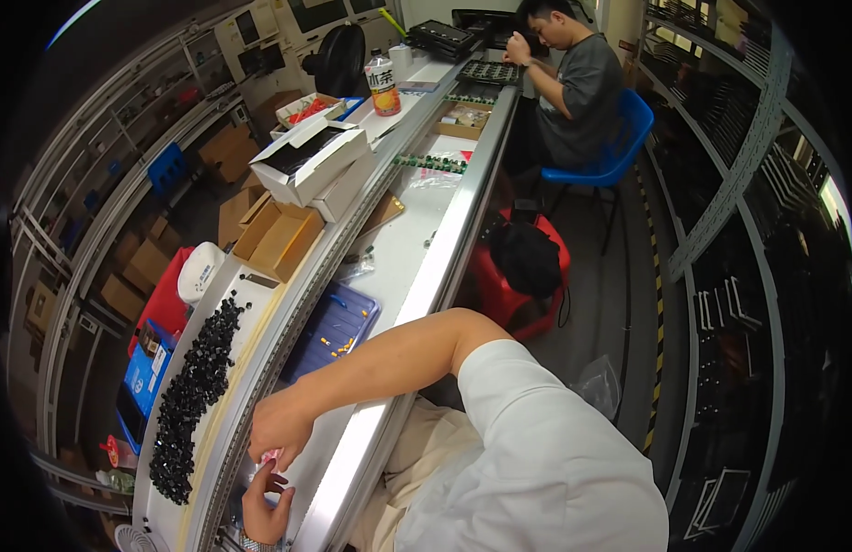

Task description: The person assembles circuit boards along an assembly line by placing a circuit board on the rail, inserting small electronic components into it by hand, and sliding the assembled board down the track.

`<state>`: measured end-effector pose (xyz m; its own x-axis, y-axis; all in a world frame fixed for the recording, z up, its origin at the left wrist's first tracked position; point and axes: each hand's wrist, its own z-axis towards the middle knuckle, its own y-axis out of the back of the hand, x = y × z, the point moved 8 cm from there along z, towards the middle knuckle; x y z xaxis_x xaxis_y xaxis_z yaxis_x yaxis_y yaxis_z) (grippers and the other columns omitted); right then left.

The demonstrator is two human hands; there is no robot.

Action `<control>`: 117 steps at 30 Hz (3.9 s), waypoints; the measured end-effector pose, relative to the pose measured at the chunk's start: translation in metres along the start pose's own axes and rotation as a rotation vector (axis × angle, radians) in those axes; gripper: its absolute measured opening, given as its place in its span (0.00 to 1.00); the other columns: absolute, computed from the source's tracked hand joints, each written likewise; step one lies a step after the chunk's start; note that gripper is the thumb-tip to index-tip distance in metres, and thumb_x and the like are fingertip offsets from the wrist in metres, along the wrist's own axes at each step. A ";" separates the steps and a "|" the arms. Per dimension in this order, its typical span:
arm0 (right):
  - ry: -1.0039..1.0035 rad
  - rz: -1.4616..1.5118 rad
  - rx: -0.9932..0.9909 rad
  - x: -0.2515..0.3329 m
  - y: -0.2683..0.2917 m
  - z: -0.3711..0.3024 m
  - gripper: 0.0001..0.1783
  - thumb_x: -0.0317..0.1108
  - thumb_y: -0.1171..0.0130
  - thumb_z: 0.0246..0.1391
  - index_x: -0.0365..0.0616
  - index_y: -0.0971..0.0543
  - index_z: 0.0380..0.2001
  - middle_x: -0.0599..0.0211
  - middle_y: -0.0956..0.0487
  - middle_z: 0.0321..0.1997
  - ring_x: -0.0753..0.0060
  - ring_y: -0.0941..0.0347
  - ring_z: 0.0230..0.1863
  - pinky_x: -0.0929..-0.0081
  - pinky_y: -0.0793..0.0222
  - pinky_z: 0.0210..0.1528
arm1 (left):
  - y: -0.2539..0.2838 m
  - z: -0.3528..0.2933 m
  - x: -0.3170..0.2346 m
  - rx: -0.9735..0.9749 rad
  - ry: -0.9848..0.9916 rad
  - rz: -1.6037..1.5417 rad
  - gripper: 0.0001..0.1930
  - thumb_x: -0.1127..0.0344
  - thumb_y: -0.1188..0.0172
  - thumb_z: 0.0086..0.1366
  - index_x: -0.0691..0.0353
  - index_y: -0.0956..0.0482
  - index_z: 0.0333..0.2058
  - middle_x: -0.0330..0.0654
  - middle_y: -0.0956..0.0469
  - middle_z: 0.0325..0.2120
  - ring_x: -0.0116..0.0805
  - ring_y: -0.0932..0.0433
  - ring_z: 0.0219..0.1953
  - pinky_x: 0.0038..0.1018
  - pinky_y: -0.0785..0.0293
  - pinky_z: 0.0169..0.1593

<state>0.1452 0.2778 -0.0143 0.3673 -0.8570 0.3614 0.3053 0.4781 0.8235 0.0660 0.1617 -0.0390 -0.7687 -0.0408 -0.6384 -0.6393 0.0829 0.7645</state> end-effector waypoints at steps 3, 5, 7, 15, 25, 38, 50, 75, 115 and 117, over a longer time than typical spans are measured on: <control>0.017 0.003 0.030 0.007 -0.007 -0.002 0.16 0.47 0.39 0.57 0.45 0.16 0.32 0.61 0.14 0.32 0.50 0.19 0.34 0.57 0.24 0.39 | -0.002 0.000 -0.009 0.030 0.019 -0.020 0.26 0.70 0.39 0.67 0.59 0.27 0.64 0.46 0.17 0.39 0.39 0.20 0.35 0.30 0.23 0.40; 0.030 -0.001 0.037 0.008 -0.007 -0.004 0.14 0.45 0.39 0.57 0.45 0.18 0.30 0.61 0.15 0.31 0.49 0.20 0.33 0.57 0.24 0.38 | -0.003 0.001 -0.014 0.038 -0.002 -0.008 0.27 0.70 0.39 0.67 0.58 0.28 0.65 0.45 0.17 0.39 0.38 0.20 0.34 0.30 0.23 0.39; 0.043 -0.006 0.045 0.009 -0.008 -0.005 0.13 0.43 0.39 0.58 0.44 0.19 0.29 0.61 0.16 0.30 0.49 0.21 0.32 0.57 0.25 0.38 | -0.005 0.001 -0.015 0.045 -0.023 0.003 0.28 0.69 0.39 0.67 0.58 0.29 0.66 0.45 0.17 0.39 0.38 0.20 0.34 0.30 0.24 0.38; 0.054 0.024 0.026 0.009 -0.007 -0.003 0.13 0.42 0.41 0.58 0.44 0.20 0.27 0.59 0.17 0.26 0.47 0.22 0.29 0.57 0.25 0.35 | -0.004 0.000 -0.006 -0.002 -0.054 -0.013 0.27 0.70 0.35 0.61 0.64 0.25 0.60 0.46 0.17 0.34 0.41 0.19 0.30 0.31 0.23 0.38; -0.007 -0.002 0.124 0.008 -0.020 -0.001 0.17 0.45 0.40 0.58 0.43 0.20 0.24 0.59 0.17 0.25 0.46 0.23 0.27 0.57 0.25 0.34 | -0.005 -0.002 -0.013 0.029 -0.142 0.104 0.26 0.69 0.40 0.68 0.61 0.28 0.64 0.46 0.16 0.39 0.41 0.19 0.33 0.32 0.23 0.37; 0.007 0.009 0.104 0.002 -0.015 -0.005 0.19 0.49 0.39 0.59 0.44 0.18 0.25 0.59 0.15 0.26 0.46 0.21 0.29 0.57 0.24 0.36 | -0.005 -0.002 -0.010 0.022 -0.145 0.119 0.27 0.70 0.40 0.68 0.61 0.28 0.65 0.46 0.17 0.37 0.41 0.20 0.32 0.32 0.24 0.37; -0.007 -0.031 0.130 -0.002 -0.017 -0.006 0.18 0.50 0.43 0.60 0.50 0.13 0.34 0.68 0.13 0.31 0.52 0.18 0.34 0.59 0.23 0.40 | -0.006 -0.001 0.001 0.047 -0.117 0.124 0.30 0.73 0.40 0.66 0.58 0.30 0.67 0.45 0.17 0.35 0.40 0.21 0.32 0.32 0.24 0.37; 0.004 0.032 0.086 0.001 -0.010 -0.006 0.15 0.47 0.39 0.58 0.48 0.14 0.36 0.65 0.13 0.32 0.52 0.19 0.35 0.60 0.23 0.40 | -0.006 0.000 0.000 0.096 -0.038 0.167 0.29 0.71 0.40 0.67 0.58 0.29 0.67 0.45 0.17 0.34 0.41 0.20 0.32 0.32 0.23 0.38; -0.031 0.004 0.182 0.001 -0.016 -0.007 0.15 0.46 0.38 0.58 0.45 0.15 0.37 0.60 0.13 0.35 0.49 0.19 0.37 0.57 0.23 0.44 | -0.009 -0.002 0.009 0.099 -0.040 0.179 0.30 0.71 0.38 0.65 0.54 0.29 0.67 0.44 0.17 0.34 0.43 0.20 0.30 0.34 0.23 0.36; -0.037 0.000 0.195 0.000 -0.016 -0.008 0.16 0.46 0.38 0.58 0.45 0.15 0.37 0.60 0.13 0.35 0.49 0.19 0.38 0.57 0.23 0.44 | -0.009 -0.002 0.009 0.097 -0.047 0.177 0.31 0.71 0.38 0.65 0.54 0.29 0.67 0.45 0.17 0.34 0.43 0.20 0.31 0.34 0.23 0.36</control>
<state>0.1476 0.2713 -0.0309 0.3337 -0.8654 0.3738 0.1286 0.4346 0.8914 0.0647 0.1588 -0.0518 -0.8654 0.0295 -0.5002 -0.4876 0.1805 0.8542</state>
